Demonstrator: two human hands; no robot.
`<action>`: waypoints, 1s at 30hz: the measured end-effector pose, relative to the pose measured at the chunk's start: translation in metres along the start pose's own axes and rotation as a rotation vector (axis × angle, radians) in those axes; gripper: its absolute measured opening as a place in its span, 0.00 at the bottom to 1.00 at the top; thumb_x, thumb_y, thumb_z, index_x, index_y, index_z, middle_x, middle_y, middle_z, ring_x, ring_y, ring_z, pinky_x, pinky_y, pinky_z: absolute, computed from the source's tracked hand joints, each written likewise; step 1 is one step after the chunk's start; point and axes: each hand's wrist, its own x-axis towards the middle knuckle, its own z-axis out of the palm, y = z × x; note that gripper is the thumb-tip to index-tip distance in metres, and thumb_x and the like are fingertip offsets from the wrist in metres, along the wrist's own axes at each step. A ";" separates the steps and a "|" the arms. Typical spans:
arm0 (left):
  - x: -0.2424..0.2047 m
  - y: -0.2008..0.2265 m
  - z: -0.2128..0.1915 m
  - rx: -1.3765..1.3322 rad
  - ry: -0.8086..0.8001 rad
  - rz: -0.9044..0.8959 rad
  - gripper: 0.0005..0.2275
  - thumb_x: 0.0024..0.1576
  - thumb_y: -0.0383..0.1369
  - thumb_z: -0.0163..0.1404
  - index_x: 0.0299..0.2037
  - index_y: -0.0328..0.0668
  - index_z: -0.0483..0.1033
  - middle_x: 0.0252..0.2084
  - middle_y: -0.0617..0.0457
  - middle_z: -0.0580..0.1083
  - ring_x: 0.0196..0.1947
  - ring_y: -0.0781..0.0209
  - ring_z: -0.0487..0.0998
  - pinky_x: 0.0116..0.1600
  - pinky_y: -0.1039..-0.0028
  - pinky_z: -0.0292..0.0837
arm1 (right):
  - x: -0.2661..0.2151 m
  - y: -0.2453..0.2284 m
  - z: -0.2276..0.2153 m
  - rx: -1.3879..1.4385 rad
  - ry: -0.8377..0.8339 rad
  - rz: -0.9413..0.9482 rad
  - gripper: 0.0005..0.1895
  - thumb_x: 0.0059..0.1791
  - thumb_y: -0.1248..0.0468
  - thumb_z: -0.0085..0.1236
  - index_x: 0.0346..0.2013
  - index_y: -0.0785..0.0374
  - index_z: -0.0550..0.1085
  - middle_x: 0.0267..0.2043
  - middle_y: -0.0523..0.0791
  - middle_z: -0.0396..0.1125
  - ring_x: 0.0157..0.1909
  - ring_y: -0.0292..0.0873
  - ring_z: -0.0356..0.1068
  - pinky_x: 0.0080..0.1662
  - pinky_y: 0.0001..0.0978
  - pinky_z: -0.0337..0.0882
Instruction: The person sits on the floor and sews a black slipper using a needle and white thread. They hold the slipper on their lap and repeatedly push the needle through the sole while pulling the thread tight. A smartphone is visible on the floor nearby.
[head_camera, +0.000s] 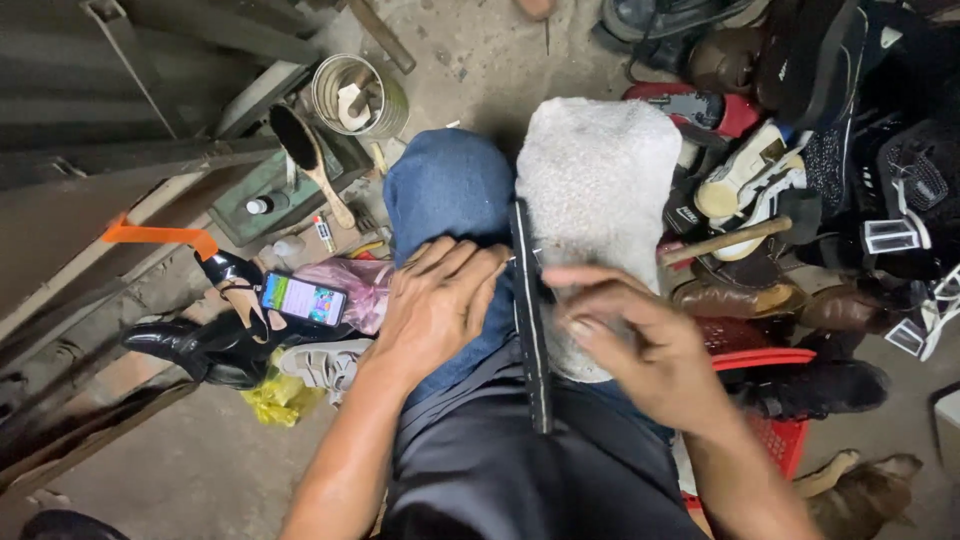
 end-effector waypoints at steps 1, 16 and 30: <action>0.000 0.000 0.001 0.000 0.004 0.003 0.05 0.65 0.27 0.47 0.46 0.39 0.77 0.33 0.52 0.73 0.33 0.51 0.71 0.41 0.64 0.68 | -0.002 0.005 0.000 -0.004 0.002 -0.003 0.07 0.53 0.67 0.51 0.42 0.64 0.77 0.61 0.54 0.70 0.63 0.46 0.71 0.65 0.41 0.69; 0.004 0.002 0.003 -0.005 0.101 -0.018 0.06 0.63 0.27 0.47 0.35 0.45 0.77 0.24 0.51 0.68 0.30 0.48 0.74 0.36 0.63 0.72 | 0.016 0.018 0.006 -0.675 0.036 0.112 0.26 0.49 0.69 0.59 0.62 0.53 0.70 0.38 0.45 0.79 0.41 0.50 0.79 0.41 0.49 0.77; -0.066 -0.031 -0.030 0.210 -0.147 -0.623 0.24 0.49 0.62 0.59 0.27 0.49 0.77 0.17 0.51 0.73 0.23 0.48 0.79 0.29 0.62 0.73 | 0.027 0.007 -0.004 -0.547 0.036 0.053 0.11 0.51 0.66 0.57 0.48 0.61 0.80 0.35 0.49 0.79 0.34 0.57 0.78 0.34 0.47 0.77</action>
